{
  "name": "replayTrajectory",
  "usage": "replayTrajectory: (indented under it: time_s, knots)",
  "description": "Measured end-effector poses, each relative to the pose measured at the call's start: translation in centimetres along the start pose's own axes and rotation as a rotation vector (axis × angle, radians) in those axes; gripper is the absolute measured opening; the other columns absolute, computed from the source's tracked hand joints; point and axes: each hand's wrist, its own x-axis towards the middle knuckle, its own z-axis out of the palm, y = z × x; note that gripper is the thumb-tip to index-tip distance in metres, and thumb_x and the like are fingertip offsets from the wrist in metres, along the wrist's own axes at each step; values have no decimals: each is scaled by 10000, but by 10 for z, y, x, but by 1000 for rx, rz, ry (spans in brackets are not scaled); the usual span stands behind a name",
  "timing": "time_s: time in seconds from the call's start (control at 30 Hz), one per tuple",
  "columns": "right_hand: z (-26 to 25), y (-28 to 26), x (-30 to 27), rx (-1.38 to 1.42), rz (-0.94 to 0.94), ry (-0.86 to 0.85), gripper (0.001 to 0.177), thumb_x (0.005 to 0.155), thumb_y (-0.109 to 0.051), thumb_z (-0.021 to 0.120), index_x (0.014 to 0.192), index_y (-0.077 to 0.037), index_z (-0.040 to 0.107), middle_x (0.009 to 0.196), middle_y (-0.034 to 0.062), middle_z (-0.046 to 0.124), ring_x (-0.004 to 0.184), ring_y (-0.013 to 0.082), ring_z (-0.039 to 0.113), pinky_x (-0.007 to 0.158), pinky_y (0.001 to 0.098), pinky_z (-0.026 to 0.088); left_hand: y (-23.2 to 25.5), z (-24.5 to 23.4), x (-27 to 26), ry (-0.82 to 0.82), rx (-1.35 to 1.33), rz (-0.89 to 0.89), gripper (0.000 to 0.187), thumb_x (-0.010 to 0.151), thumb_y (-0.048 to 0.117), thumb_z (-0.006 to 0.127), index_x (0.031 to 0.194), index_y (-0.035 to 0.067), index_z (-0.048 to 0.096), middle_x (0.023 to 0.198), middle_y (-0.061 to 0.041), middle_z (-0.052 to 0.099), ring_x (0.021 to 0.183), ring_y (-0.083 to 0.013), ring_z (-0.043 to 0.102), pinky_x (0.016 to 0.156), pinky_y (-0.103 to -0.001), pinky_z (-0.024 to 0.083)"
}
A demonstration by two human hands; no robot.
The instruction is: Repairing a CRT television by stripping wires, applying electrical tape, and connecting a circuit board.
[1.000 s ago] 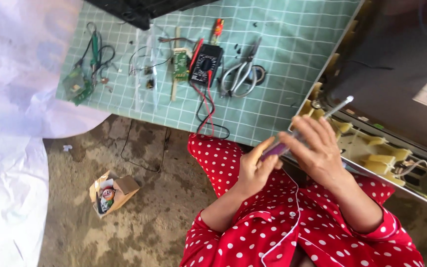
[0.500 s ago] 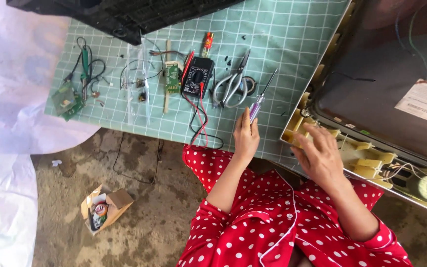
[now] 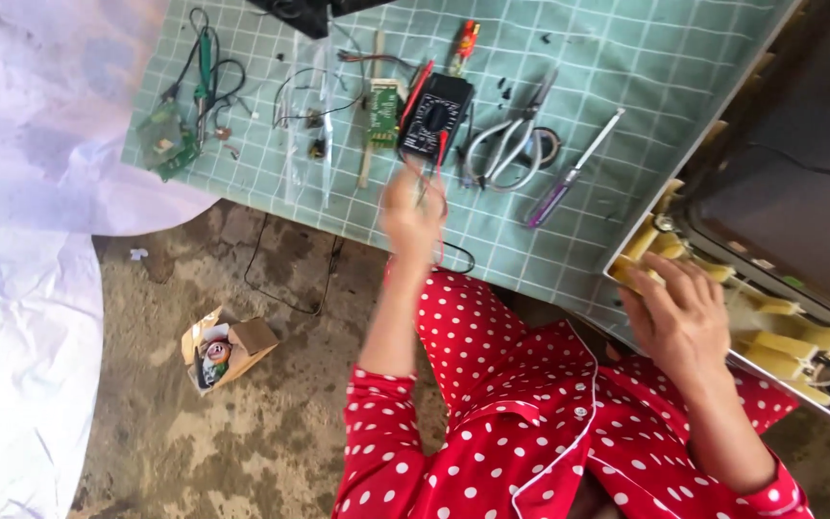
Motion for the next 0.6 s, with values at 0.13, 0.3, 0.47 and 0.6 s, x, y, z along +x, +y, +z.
replayTrajectory:
  time_s: [0.13,0.3,0.47,0.6]
  knots:
    - [2,-3,0,-7,5,14,225,1000,-185,812,1172,-59,740,1280,150,747,1093,325,733,973,435,561,-112,-59,45,92,-36,-395,366,1009,276,636,1333,121,565,1124,-55,728,1003,-219,719,900,-366,588]
    - [11,-3,-6,-81,32,-21,253,1009,-217,812,1210,-75,755,1299,117,755,1099,283,749,902,409,576,-233,-118,86,217,-193,-1018,624,942,171,657,1502,95,392,1489,-173,507,1246,-302,636,991,-402,613]
    - [18,-9,-3,-238,44,-6,237,1017,-307,838,1159,-126,785,1220,51,773,937,176,755,694,294,573,-283,-171,123,699,-593,-1273,580,1024,137,524,1552,26,312,1555,-228,456,1410,-449,469,1190,-531,411]
    - [25,-9,-5,-277,34,0,276,995,-344,855,1150,-127,784,1188,59,796,872,162,761,626,268,554,-359,-172,113,848,-676,-1217,373,932,102,698,1241,-39,544,1052,-129,605,796,-235,572,1173,-500,424]
